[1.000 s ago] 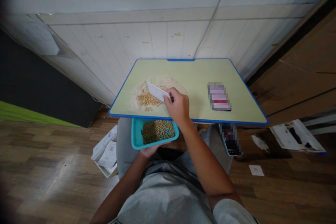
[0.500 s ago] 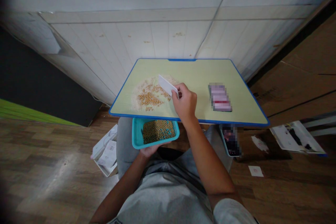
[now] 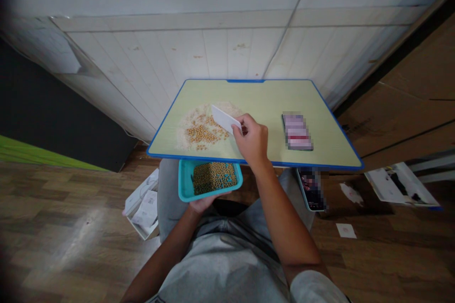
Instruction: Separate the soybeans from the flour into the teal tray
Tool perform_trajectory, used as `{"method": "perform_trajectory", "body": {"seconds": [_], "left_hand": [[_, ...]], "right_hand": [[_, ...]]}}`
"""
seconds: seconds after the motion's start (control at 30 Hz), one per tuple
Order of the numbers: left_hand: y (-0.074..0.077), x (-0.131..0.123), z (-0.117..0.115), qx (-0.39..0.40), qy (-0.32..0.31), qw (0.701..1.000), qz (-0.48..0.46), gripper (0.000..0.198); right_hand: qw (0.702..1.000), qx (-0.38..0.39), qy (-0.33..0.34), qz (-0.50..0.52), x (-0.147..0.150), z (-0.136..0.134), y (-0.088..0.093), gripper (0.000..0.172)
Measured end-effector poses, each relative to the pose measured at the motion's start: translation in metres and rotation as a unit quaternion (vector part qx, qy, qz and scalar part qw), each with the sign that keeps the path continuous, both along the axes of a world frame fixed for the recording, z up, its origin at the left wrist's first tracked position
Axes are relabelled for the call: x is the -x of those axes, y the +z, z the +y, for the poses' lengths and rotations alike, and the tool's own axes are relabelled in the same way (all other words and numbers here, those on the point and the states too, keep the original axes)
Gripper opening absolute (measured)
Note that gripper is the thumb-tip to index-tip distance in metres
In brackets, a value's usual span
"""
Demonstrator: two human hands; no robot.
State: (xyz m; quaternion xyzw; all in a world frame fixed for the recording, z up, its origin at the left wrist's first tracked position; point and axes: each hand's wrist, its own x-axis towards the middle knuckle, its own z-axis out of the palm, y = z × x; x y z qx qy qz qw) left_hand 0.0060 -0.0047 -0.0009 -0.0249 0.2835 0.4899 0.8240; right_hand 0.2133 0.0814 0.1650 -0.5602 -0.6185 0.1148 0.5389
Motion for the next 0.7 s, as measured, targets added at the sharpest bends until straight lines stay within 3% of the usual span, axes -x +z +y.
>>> {"method": "perform_trajectory", "body": {"seconds": [0.37,0.7], "left_hand": [[0.005,-0.001,0.000,0.015,-0.011,1.000,0.012,0.058],[0.003,-0.001,-0.001,-0.005,-0.015,1.000,0.008,0.062]], "right_hand": [[0.999,0.013,0.047,0.014,0.003,-0.009,-0.003,0.006],[0.989,0.026,0.142,0.040,0.010,-0.018,-0.001,0.009]]}}
